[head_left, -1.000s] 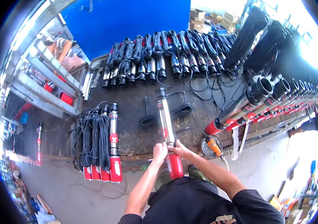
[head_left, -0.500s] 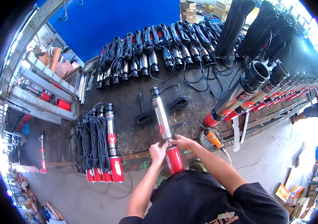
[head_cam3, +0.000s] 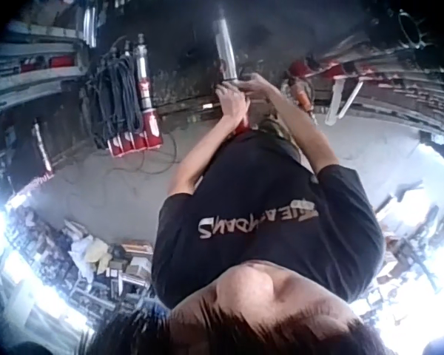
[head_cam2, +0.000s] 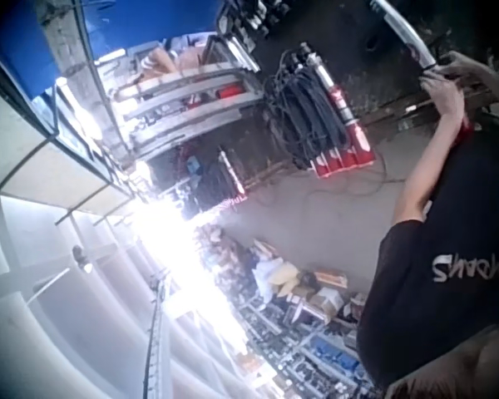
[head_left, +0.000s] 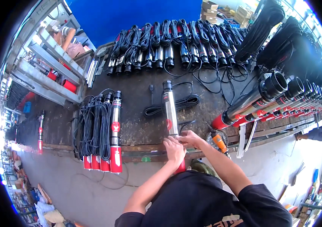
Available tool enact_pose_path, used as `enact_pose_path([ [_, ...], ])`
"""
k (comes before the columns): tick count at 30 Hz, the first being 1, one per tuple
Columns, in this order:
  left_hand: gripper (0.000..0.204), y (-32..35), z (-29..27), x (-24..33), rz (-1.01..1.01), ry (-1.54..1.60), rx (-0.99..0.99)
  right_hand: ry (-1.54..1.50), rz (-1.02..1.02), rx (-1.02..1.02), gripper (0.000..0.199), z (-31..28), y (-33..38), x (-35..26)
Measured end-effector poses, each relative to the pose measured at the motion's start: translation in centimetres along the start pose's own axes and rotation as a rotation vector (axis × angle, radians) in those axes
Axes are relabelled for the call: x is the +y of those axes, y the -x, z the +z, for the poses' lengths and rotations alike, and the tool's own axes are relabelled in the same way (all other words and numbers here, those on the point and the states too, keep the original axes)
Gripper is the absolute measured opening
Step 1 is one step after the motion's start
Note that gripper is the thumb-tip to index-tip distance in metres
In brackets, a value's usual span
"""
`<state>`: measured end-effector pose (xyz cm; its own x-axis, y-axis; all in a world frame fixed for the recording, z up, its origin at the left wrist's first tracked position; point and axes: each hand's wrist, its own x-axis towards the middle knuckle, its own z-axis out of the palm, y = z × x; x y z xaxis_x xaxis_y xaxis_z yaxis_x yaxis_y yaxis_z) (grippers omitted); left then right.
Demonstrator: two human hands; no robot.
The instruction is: The person assembles water pumps by inserting inner components into the cylindrical pump housing and securing them with a pneumatic screwdriver.
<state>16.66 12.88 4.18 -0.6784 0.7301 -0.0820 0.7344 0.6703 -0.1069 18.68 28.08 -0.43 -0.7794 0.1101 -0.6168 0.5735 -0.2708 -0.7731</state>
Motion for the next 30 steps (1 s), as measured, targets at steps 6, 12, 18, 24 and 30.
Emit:
enact_pose_path([
  [6,0.051,-0.7,-0.6,1.5,0.100,-0.425,-0.057,0.397,-0.323,0.149,0.058,0.1,-0.4,1.6],
  [12,0.044,-2.3,-2.4,-4.5,-0.125,0.705,-0.187,0.398,-0.352,0.176,0.052,0.4,0.8,0.3],
  [18,0.027,-5.4,3.5,-5.9,-0.501,1.833,-0.589,0.405,-0.212,-0.008,0.040,-1.6,0.6,-1.3],
  [24,0.087,-5.0,3.8,-1.4,-0.737,1.490,-0.283,0.945,-0.333,0.447,0.027,-4.9,7.3,-3.6],
  [30,0.079,-4.9,4.4,-1.1,-0.736,1.567,-0.260,1.686,-0.365,0.321,0.009,-7.7,13.7,2.1],
])
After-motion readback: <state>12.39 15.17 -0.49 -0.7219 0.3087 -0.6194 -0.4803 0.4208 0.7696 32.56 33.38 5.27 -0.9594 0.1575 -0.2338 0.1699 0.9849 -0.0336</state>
